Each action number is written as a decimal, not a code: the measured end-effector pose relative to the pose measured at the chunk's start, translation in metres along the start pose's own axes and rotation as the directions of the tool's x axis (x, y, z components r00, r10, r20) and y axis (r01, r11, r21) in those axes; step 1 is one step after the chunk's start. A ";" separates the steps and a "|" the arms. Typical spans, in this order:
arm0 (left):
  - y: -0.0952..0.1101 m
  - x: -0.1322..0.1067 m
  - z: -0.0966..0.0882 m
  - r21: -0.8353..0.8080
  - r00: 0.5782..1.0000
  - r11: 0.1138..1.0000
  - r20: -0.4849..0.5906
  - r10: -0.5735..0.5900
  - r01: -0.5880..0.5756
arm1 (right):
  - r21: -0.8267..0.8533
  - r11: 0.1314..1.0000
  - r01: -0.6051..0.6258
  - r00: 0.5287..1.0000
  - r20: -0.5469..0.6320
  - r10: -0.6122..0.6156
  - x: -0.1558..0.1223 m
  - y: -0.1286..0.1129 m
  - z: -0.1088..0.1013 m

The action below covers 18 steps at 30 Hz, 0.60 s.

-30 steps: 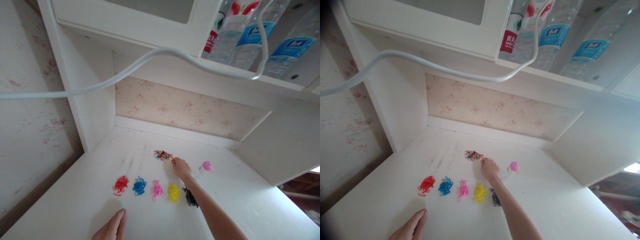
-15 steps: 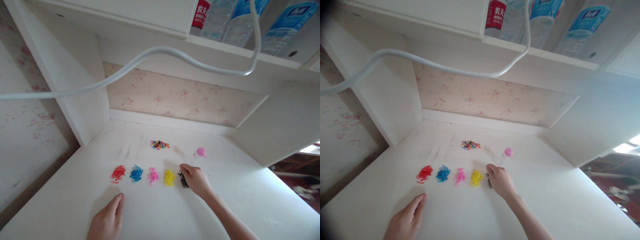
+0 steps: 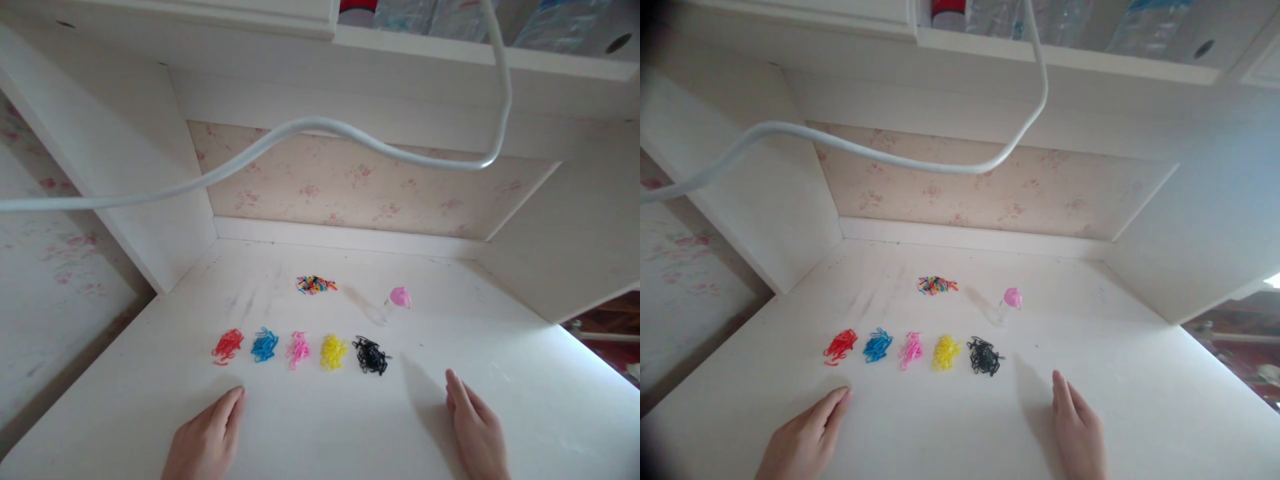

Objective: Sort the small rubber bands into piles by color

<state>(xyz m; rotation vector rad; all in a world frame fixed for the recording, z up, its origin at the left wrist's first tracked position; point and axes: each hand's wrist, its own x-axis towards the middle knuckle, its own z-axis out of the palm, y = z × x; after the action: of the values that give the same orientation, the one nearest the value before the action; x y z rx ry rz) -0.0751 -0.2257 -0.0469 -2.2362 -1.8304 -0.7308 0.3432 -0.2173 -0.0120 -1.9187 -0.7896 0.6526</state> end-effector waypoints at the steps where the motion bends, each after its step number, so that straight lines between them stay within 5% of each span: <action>1: 0.001 0.000 0.000 0.001 1.000 1.000 -0.001 -0.002 0.002 | -0.049 0.999 0.001 1.000 0.017 0.000 -0.002 0.004 0.001; 6: 0.008 0.003 -0.004 -0.128 0.994 0.988 0.077 -0.077 0.086 | -0.128 0.990 0.056 0.997 0.064 -0.048 -0.002 0.004 0.005; 11: 0.023 0.041 -0.029 -0.359 0.903 0.857 0.359 -0.239 0.369 | -0.185 0.977 0.106 0.991 0.101 -0.089 0.002 0.005 0.005; 15: 0.053 0.101 -0.042 -0.438 0.906 0.854 0.415 -0.085 0.281 | -0.257 0.950 0.177 0.978 0.152 -0.141 0.005 0.011 0.008; 18: 0.080 0.148 -0.029 -0.489 0.887 0.843 0.460 0.029 0.226 | -0.281 0.934 0.219 0.968 0.180 -0.173 0.008 0.013 0.010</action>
<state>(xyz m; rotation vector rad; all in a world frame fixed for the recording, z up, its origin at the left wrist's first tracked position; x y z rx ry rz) 0.0130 -0.1276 0.0610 -2.8848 -2.1783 -0.8832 0.3446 -0.2101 -0.0287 -2.0404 -1.2206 0.5861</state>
